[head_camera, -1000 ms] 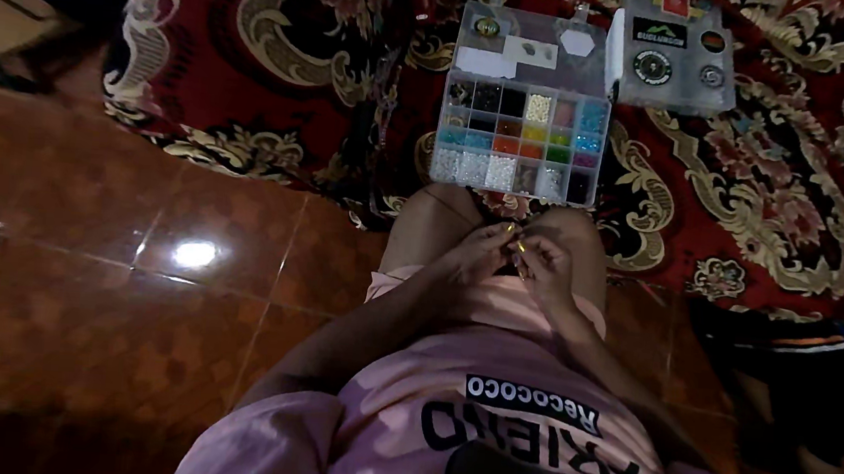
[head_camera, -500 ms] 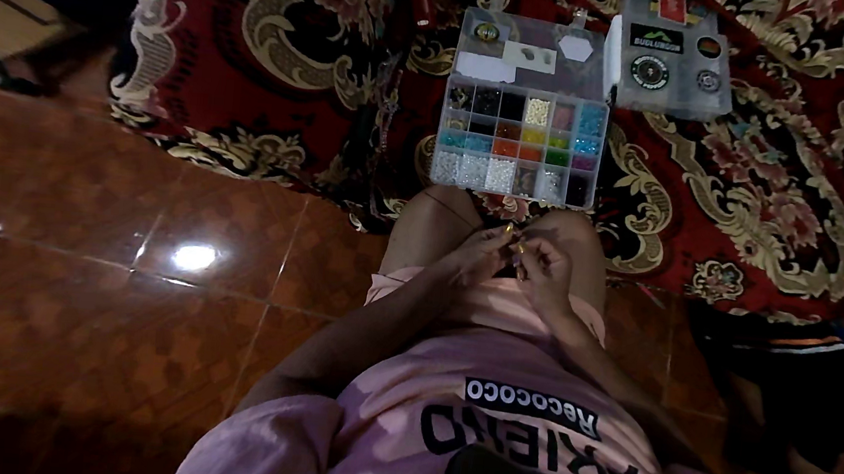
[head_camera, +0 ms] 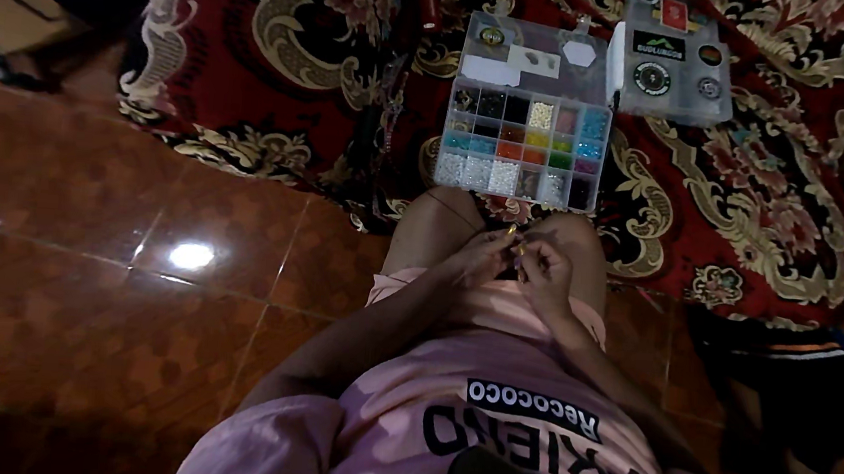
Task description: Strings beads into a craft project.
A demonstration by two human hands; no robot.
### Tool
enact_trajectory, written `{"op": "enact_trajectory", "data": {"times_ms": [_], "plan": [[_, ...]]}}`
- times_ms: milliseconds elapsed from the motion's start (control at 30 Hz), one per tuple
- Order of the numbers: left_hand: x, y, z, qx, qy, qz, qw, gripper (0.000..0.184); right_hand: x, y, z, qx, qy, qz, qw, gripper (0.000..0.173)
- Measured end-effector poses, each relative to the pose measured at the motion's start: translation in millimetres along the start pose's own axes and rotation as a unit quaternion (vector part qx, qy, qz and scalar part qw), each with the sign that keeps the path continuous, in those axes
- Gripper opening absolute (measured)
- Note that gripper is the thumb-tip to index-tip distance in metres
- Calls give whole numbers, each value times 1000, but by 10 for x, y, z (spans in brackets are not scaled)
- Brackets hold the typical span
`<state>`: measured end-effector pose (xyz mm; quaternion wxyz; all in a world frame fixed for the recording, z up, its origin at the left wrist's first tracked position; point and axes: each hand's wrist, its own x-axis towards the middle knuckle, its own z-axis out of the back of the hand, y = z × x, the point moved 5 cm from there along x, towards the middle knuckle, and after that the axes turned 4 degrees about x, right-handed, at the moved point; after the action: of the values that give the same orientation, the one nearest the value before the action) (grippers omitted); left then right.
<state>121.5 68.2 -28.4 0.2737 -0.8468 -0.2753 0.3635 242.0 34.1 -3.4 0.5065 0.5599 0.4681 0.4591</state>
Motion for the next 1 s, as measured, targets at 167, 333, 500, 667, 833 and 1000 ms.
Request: {"op": "enact_trajectory", "data": {"times_ms": [167,333,500,667,833,1000], "plan": [[0,-29,-13,-16,-12,12,1000,28,7,8,-10,-7,-2,0,1000,11],[18,43,27,-21,-11,3,1000,26,5,13,-7,-17,-3,6,1000,11],[30,52,26,-36,-8,1,999,27,2,23,-9,-20,-5,6,1000,11],[50,73,46,-36,-3,-10,999,27,7,19,-8,-23,-9,3,1000,11],[65,90,48,-37,-5,-26,999,26,6,5,-5,-31,-7,-1,999,11],[112,142,106,-46,13,-45,998,26,6,18,-10,-31,-17,-7,999,11]]}}
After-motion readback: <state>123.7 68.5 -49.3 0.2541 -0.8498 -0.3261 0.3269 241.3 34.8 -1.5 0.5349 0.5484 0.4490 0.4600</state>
